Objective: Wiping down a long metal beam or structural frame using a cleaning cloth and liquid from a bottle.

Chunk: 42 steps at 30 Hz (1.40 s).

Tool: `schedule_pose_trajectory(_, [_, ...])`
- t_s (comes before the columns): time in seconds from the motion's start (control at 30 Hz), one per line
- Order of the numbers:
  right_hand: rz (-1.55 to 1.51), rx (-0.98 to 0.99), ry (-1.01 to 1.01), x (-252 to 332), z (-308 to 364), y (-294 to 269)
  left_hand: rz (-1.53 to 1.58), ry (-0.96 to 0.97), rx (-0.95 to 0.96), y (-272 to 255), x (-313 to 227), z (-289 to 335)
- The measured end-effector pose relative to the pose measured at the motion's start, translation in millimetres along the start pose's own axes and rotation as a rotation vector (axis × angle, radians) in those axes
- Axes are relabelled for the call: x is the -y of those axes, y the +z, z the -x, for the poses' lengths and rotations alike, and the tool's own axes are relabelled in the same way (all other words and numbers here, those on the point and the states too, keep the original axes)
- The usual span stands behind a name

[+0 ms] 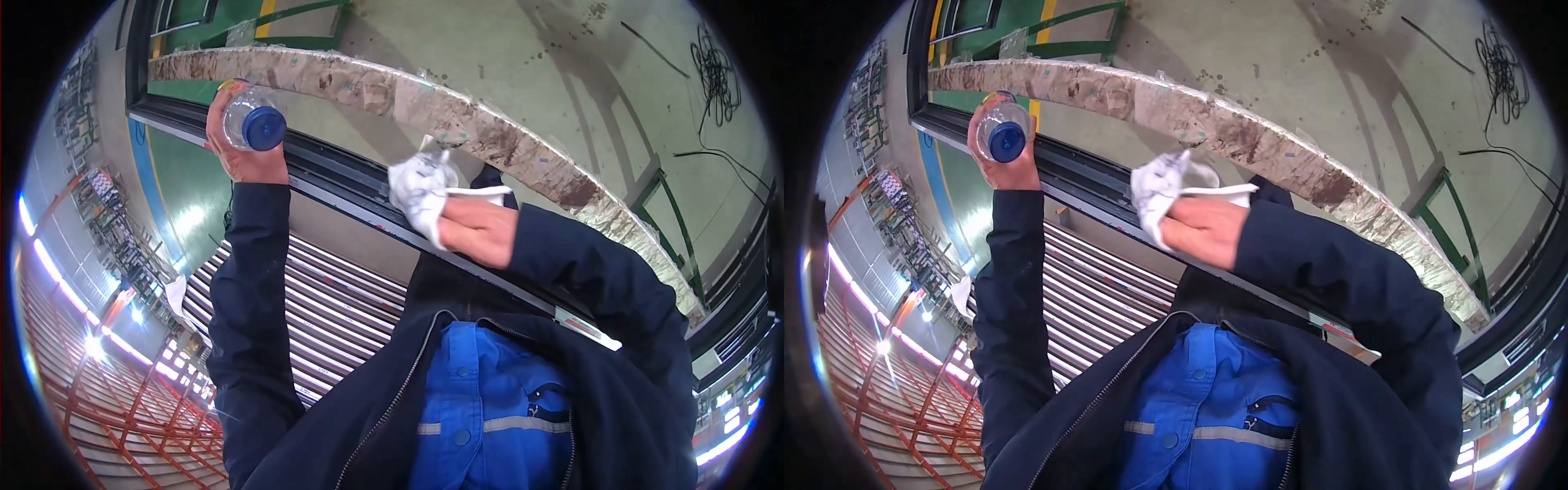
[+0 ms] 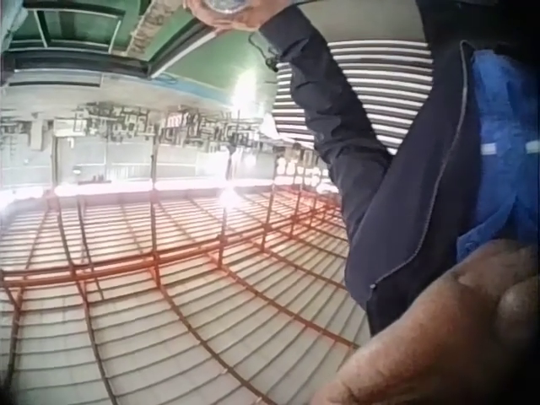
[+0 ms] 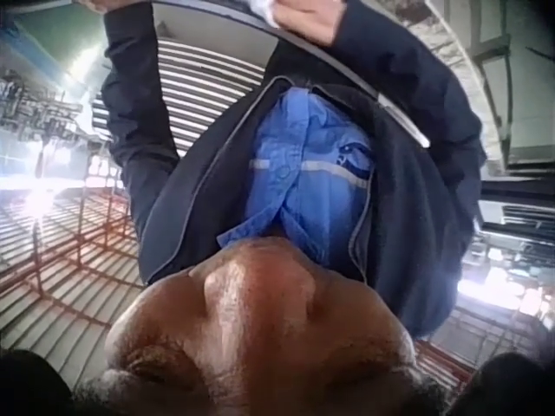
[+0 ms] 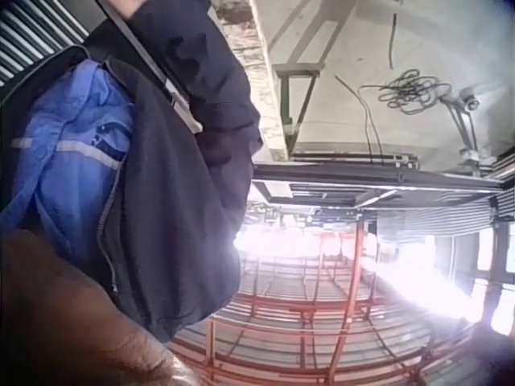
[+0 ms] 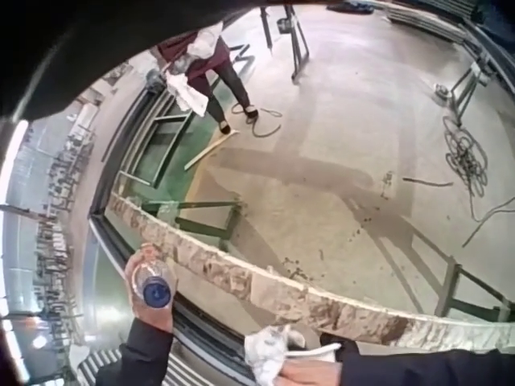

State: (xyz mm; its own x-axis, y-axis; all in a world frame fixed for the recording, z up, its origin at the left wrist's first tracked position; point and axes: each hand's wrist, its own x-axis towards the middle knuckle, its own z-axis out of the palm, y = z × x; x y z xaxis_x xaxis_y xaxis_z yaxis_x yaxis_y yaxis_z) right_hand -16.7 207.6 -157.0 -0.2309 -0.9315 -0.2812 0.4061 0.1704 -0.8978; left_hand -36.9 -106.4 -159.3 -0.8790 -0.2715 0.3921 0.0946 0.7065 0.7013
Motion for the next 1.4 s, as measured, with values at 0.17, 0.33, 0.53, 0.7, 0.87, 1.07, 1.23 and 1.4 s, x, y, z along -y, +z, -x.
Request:
schedule_pose_trajectory(0.17, [-0.061, 0.002, 0.126, 12, 27, -8, 0.094, -0.085, -0.014, -1, 3, 0])
schedule_pose_trajectory(0.33, [-0.061, -0.003, 0.138, 20, -1, -9, 0.054, 0.014, 0.008, -2, 9, 1])
schedule_pose_trajectory(0.53, [-0.056, -0.118, 0.107, 6, 12, -5, -0.094, 0.036, -0.03, -4, 9, 2])
schedule_pose_trajectory(0.7, [-0.149, -0.102, 0.155, 19, 6, -11, -0.066, 0.026, -0.029, -4, 14, 2])
schedule_pose_trajectory(0.87, [-0.062, -0.107, 0.053, 5, 7, -9, -0.075, 0.042, -0.032, -3, 12, 2])
schedule_pose_trajectory(1.07, [-0.126, -0.138, 0.074, -6, 5, -5, -0.091, 0.081, -0.078, -4, 12, 3])
schedule_pose_trajectory(1.23, [-0.044, -0.098, 0.05, -3, -6, -6, -0.108, 0.065, -0.057, -3, 7, -1])
schedule_pose_trajectory(1.4, [-0.08, -0.086, 0.137, 17, -8, -8, -0.109, 0.08, -0.052, -6, 11, 2])
